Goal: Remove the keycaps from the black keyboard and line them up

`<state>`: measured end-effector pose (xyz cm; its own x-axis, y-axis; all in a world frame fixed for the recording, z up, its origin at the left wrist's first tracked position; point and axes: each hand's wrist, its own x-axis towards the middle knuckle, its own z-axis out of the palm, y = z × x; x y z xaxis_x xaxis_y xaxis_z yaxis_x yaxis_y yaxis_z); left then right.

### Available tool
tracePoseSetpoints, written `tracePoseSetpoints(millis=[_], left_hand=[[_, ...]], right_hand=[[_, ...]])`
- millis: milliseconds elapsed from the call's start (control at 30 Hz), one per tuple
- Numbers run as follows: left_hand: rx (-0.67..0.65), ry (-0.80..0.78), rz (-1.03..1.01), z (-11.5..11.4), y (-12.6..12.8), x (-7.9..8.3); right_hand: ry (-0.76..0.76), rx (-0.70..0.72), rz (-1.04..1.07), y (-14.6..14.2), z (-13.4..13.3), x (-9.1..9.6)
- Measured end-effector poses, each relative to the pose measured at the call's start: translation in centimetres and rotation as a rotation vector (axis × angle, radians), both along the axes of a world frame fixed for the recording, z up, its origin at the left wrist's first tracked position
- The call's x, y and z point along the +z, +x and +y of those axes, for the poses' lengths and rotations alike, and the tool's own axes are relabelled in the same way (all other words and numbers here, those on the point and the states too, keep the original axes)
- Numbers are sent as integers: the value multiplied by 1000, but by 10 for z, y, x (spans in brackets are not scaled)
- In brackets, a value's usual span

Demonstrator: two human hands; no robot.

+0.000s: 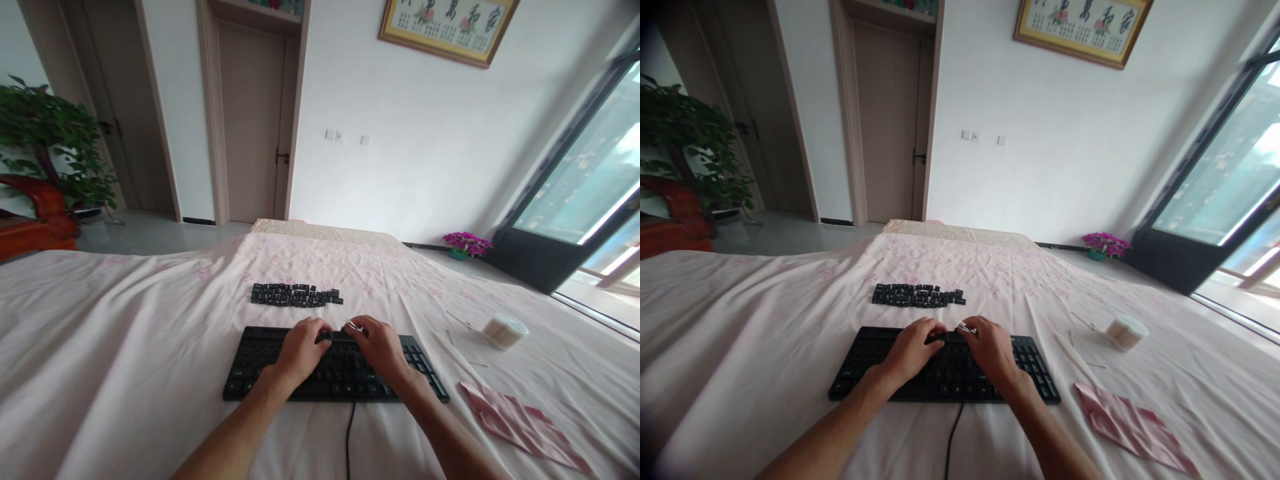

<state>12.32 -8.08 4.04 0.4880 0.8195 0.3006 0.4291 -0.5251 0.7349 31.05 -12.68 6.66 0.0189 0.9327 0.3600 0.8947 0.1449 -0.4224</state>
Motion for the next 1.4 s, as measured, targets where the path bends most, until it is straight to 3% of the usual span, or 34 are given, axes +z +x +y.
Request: tracePoseSetpoints(millis=[267, 400, 533, 800, 1400], left_hand=[[23, 93, 86, 11, -9, -13], [1, 82, 96, 11, -10, -13], [-4, 93, 101, 11, -11, -11], [13, 73, 128, 13, -10, -13], [13, 85, 108, 13, -10, -14]], right_hand=[[-135, -186, -135, -2, 96, 16], [-180, -212, -160, -7, 138, 14], [-222, -229, -180, -10, 164, 6], [-283, -250, -216, -9, 183, -8], [-287, -261, -161, -7, 186, -15]])
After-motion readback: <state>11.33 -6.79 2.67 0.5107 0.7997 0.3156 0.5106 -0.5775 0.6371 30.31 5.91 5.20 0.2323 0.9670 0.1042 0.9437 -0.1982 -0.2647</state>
